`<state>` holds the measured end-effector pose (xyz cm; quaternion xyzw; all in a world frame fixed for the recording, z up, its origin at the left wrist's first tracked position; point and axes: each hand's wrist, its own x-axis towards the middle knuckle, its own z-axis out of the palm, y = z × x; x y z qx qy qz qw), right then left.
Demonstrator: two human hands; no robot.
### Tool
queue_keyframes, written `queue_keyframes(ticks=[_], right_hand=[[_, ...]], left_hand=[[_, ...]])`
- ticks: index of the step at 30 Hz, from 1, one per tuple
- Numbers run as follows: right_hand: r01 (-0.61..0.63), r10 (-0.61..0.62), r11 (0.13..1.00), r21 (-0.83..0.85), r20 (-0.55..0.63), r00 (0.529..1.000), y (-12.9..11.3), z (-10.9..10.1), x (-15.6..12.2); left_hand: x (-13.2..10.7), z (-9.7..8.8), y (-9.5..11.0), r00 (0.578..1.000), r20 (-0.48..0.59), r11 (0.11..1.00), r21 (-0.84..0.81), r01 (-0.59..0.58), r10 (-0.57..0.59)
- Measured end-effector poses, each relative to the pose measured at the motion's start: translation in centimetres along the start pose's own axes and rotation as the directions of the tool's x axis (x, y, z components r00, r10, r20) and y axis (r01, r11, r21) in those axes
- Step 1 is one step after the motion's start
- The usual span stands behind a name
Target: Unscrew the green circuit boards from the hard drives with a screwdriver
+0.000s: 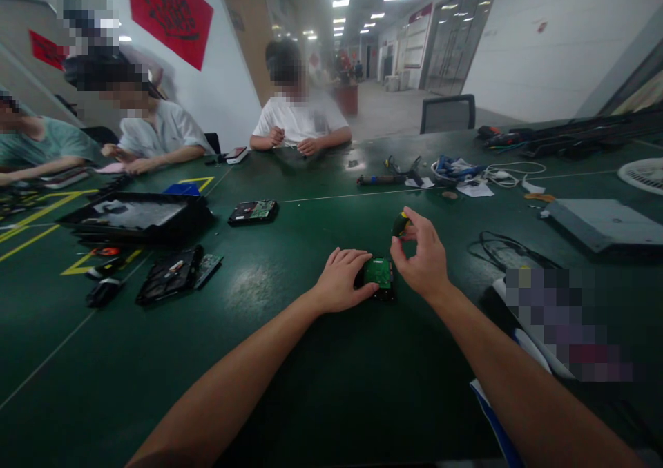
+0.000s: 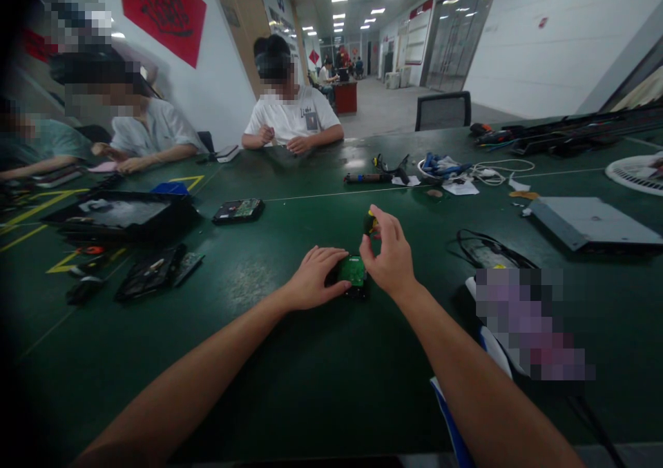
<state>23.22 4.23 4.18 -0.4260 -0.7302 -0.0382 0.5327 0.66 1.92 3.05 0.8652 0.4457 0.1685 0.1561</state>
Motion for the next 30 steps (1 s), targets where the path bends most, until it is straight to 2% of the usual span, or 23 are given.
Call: queue_keyframes(ticks=[23, 30], right_hand=[[0.001, -0.001, 0.999, 0.035, -0.007, 1.000, -0.05, 0.07, -0.04], [0.013, -0.014, 1.000, -0.011, -0.032, 0.999, -0.14, -0.05, 0.13]], left_hand=[[0.01, 0.10, 0.05, 1.000, -0.011, 1.000, -0.002, 0.001, -0.001], [-0.01, 0.35, -0.24, 1.000, -0.018, 1.000, 0.001, -0.008, 0.008]])
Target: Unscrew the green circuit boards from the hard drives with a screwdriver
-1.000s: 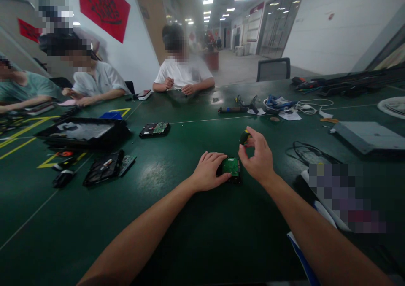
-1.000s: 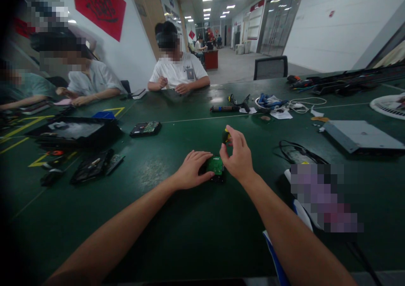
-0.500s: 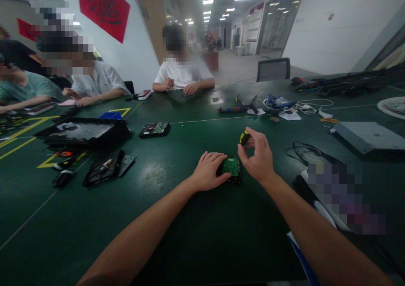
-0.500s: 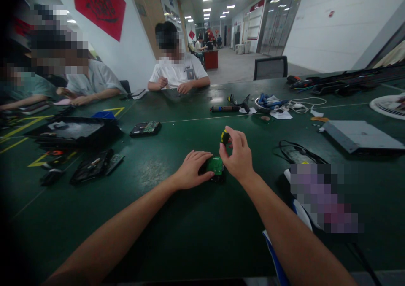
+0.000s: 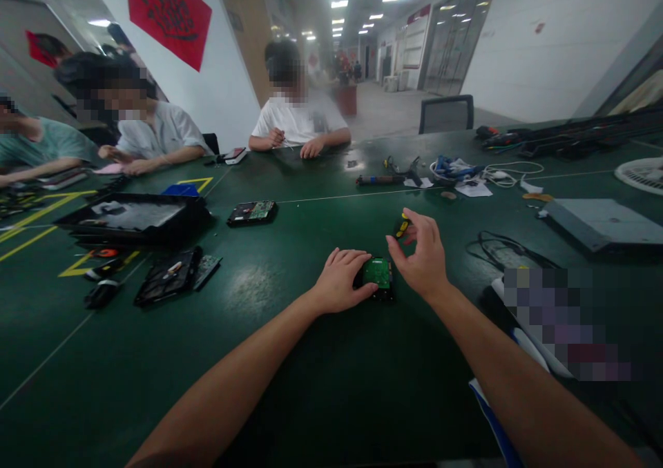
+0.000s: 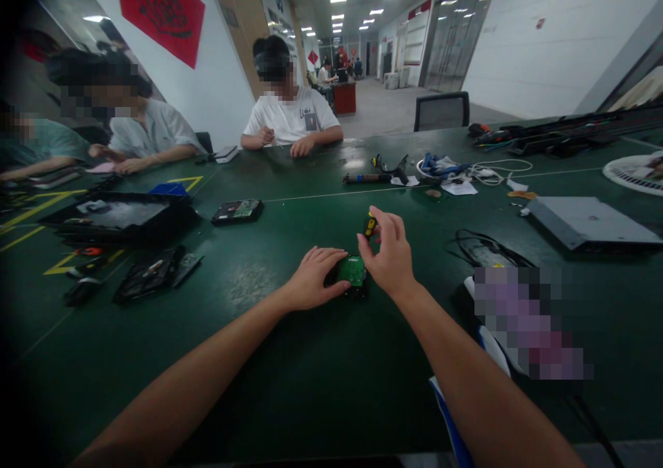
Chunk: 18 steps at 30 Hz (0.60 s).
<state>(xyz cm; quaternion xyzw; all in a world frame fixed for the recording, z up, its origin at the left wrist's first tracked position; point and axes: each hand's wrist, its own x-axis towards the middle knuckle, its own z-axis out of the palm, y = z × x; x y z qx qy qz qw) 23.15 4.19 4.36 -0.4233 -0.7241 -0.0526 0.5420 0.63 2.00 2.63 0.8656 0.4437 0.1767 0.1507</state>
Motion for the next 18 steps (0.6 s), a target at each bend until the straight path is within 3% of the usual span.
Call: queue_keyframes(ticks=[18], right_hand=[[-0.022, 0.020, 0.998, 0.064, 0.033, 0.999, 0.12, 0.13, -0.22]], left_hand=[[0.05, -0.02, 0.10, 1.000, 0.003, 1.000, 0.007, 0.009, -0.009]])
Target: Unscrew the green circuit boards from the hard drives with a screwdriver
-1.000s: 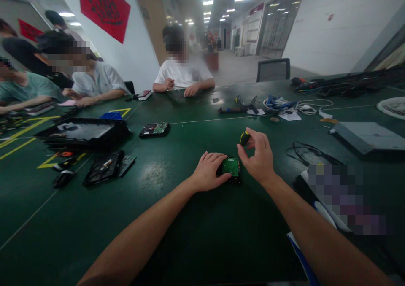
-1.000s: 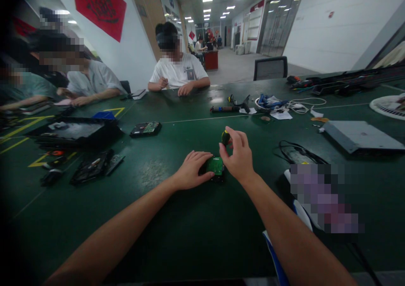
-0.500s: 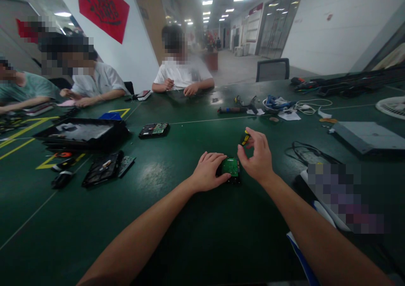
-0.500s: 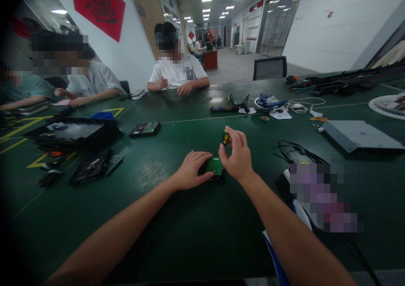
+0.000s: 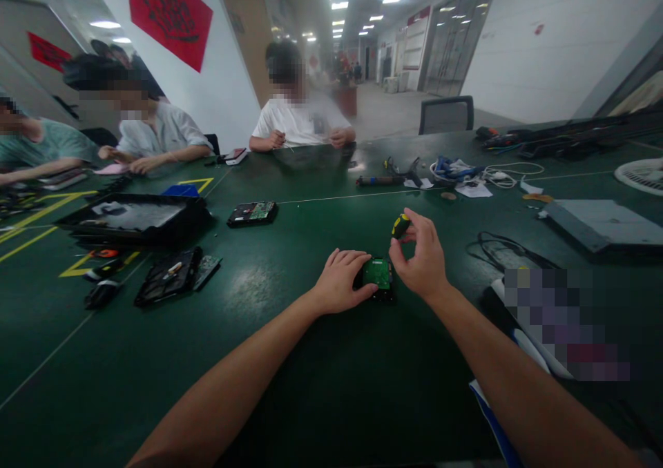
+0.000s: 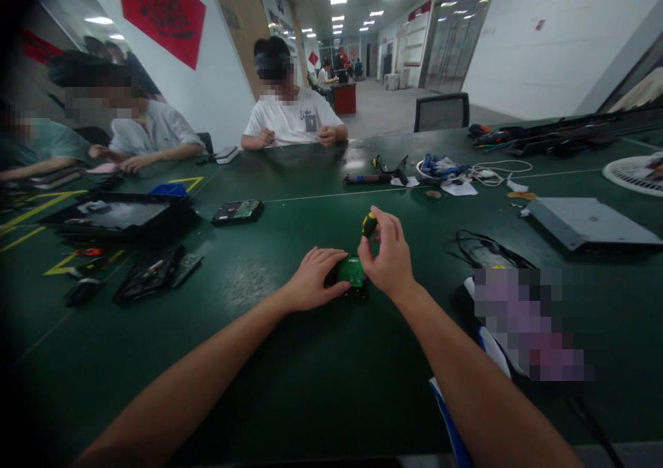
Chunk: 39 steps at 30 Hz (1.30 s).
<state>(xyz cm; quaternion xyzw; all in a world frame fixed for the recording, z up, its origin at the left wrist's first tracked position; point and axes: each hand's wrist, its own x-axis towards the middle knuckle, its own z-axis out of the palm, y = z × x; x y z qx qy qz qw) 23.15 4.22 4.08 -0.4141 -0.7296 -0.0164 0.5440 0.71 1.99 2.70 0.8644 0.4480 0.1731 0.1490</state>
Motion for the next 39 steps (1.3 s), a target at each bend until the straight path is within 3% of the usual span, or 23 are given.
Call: queue_keyframes(ticks=[39], right_hand=[[-0.008, 0.008, 1.000, -0.019, 0.004, 1.000, 0.02, -0.12, 0.07]], left_hand=[[-0.09, -0.35, 0.28, 1.000, 0.005, 1.000, -0.016, 0.005, -0.005]])
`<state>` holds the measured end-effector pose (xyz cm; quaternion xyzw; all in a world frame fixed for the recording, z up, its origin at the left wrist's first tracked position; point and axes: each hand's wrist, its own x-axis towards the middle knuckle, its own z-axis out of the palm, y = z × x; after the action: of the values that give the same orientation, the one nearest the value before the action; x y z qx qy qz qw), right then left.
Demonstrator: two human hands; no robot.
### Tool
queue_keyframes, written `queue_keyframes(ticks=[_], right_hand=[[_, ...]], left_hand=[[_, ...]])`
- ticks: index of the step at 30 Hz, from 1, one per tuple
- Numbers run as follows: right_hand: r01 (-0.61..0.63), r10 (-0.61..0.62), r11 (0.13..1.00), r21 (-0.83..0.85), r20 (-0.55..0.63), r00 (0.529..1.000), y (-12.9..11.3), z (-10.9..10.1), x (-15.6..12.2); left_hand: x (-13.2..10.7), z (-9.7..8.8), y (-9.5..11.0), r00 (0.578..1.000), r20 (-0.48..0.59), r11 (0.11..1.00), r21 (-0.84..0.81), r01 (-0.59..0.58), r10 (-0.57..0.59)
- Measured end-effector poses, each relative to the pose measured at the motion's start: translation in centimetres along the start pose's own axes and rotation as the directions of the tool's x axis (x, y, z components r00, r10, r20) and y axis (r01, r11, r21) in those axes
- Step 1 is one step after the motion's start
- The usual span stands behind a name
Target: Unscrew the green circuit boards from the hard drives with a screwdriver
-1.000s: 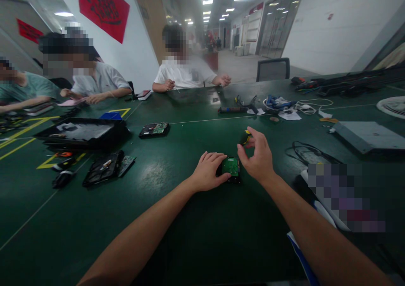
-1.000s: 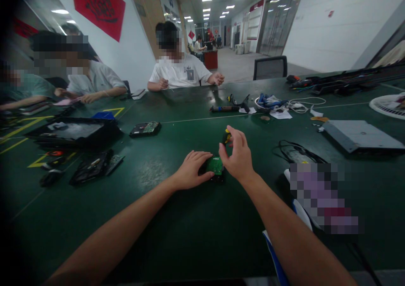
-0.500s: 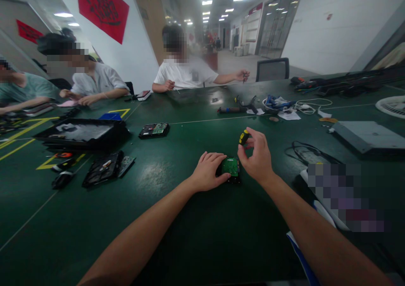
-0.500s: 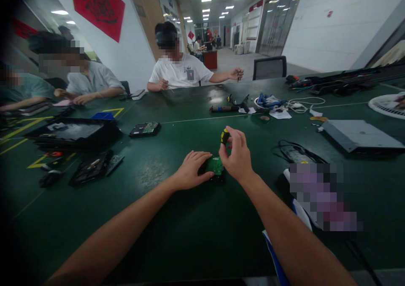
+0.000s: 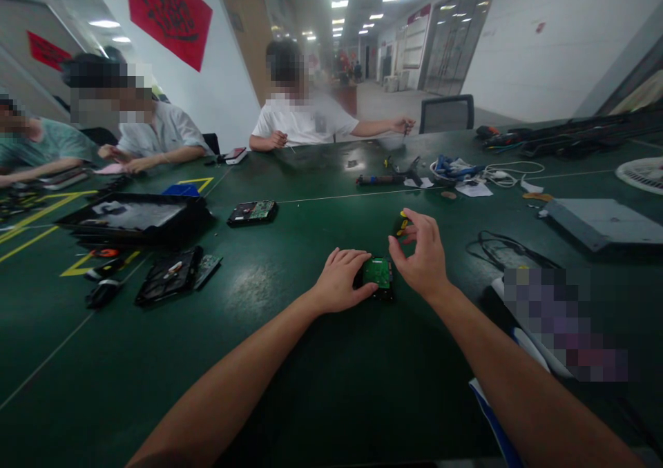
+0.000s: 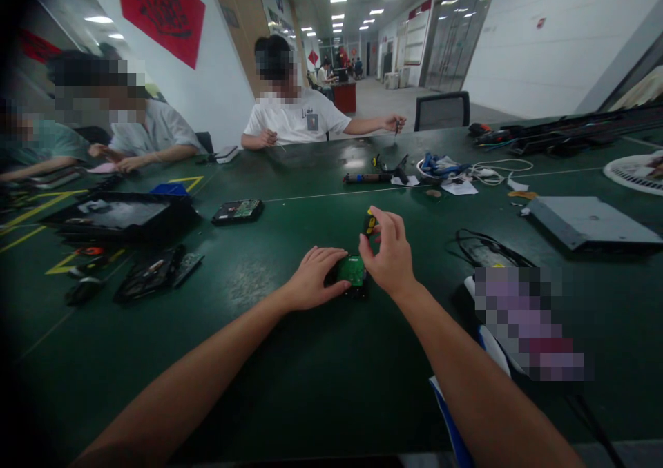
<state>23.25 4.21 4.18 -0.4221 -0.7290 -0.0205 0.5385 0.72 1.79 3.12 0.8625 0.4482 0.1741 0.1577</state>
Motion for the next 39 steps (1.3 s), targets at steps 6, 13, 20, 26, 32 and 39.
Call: queue_keyframes(ticks=[6, 13, 20, 26, 32, 39], right_hand=[[0.016, -0.016, 1.000, -0.001, 0.013, 1.000, -0.28, -0.13, 0.06], [0.002, -0.002, 1.000, -0.025, -0.006, 1.000, -0.24, -0.09, 0.06], [0.010, -0.010, 1.000, -0.013, 0.007, 1.000, -0.16, -0.12, 0.02], [-0.008, 0.008, 1.000, 0.003, -0.007, 1.000, -0.01, 0.02, -0.01], [-0.003, 0.003, 1.000, 0.022, 0.004, 1.000, -0.02, 0.09, -0.08], [-0.016, 0.015, 1.000, 0.019, 0.010, 1.000, -0.02, -0.02, -0.08]], left_hand=[[0.01, 0.02, 0.01, 1.000, -0.004, 1.000, -0.004, 0.009, -0.009], [0.00, 0.03, -0.05, 1.000, 0.000, 1.000, -0.003, 0.002, -0.002], [0.05, 0.23, -0.20, 1.000, -0.002, 1.000, 0.005, 0.001, -0.001], [0.01, 0.08, -0.05, 1.000, -0.001, 1.000, 0.004, 0.004, -0.004], [0.02, 0.20, -0.23, 1.000, -0.005, 1.000, -0.003, -0.006, 0.006], [0.03, 0.48, -0.49, 1.000, -0.011, 1.000, -0.001, -0.011, 0.011]])
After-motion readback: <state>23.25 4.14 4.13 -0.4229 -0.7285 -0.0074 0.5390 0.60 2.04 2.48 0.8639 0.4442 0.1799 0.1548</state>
